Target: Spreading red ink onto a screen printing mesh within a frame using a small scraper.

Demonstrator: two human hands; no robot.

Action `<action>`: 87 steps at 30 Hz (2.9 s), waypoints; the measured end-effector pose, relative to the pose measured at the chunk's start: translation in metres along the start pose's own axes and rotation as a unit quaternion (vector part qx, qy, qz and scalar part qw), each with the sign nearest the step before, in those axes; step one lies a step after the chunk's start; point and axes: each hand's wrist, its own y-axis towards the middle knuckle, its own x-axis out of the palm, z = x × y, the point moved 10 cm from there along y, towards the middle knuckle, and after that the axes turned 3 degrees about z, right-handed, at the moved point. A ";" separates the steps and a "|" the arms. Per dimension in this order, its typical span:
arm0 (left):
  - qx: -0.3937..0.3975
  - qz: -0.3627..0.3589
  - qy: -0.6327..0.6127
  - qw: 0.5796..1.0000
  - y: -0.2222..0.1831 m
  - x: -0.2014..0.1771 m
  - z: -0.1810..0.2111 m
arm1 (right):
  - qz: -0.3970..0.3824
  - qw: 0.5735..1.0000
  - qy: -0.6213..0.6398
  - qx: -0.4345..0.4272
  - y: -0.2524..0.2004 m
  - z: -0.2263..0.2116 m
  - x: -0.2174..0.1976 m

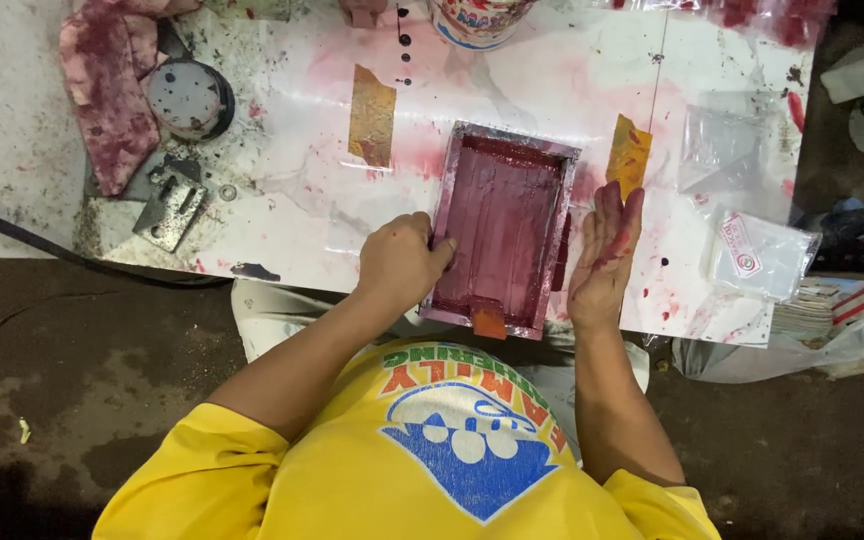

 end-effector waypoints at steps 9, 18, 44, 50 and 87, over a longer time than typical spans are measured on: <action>0.011 0.017 -0.008 1.000 0.000 0.000 -0.001 | -0.005 1.000 0.002 -0.008 -0.001 0.001 -0.001; 0.019 0.020 -0.014 1.000 0.001 0.000 -0.002 | -0.009 1.000 -0.010 -0.010 0.000 0.002 0.001; -0.046 0.024 -0.042 0.998 -0.008 -0.039 -0.028 | 0.012 1.000 0.013 -0.022 0.001 -0.011 0.003; -0.072 0.098 -0.018 0.992 -0.017 -0.080 -0.060 | 0.046 0.989 0.027 -0.141 -0.011 -0.047 0.004; -0.058 0.104 0.053 0.992 -0.013 -0.063 -0.077 | 0.014 0.990 -0.117 -0.071 0.008 -0.135 0.010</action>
